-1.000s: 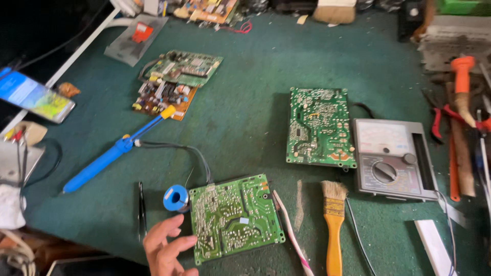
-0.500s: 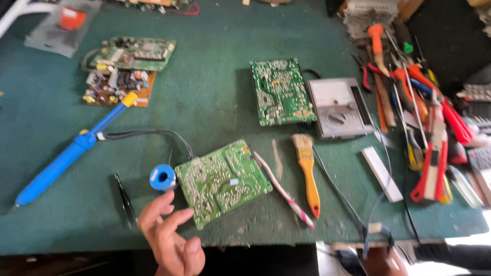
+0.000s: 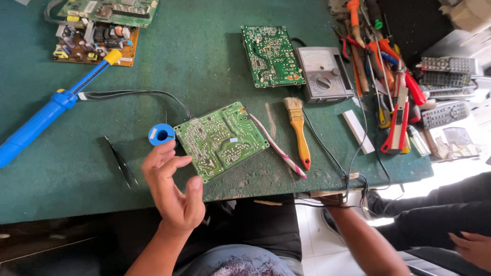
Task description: The person cleans a circuit board using a brush and a cotton swab. They brush the board's surface, flip it over, and then use a cotton swab dipped in a liquid from a can to clean the board's traces and components.
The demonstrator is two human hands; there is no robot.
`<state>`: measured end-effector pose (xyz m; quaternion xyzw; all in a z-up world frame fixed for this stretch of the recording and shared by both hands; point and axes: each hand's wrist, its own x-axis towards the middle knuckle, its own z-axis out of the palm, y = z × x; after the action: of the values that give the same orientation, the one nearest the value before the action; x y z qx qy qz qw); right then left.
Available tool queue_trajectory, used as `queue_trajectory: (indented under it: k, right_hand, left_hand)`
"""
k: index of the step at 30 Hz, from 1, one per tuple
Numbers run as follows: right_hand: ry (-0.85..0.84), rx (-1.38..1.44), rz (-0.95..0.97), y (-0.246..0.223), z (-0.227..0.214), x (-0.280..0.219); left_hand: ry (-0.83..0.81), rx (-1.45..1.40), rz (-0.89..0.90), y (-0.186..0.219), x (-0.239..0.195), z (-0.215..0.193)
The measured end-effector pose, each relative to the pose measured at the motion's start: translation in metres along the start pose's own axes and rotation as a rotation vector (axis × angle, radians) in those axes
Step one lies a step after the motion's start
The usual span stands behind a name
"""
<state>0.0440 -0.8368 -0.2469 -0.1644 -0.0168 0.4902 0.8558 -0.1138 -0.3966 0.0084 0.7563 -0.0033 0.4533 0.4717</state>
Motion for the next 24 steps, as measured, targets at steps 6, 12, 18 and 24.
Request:
queue_trajectory:
  k: [6,12,18,24]
  right_hand:
    - [0.425,-2.691,-0.44,0.094,0.022,-0.059]
    - [1.526,-1.68,0.869,0.187,0.041,-0.146]
    - [1.592,-1.365,0.893,0.161,0.163,-0.187]
    - [1.407,-1.853,0.99,0.103,0.318,-0.166]
  left_hand:
    - [-0.122,0.038,-0.039,0.003,0.012,-0.008]
    - [-0.237,-0.203,-0.192,-0.007,0.012,-0.009]
    - [-0.445,-0.451,-0.372,0.004,0.031,-0.008]
    - [-0.215,-0.002,0.061,0.054,0.011,-0.019]
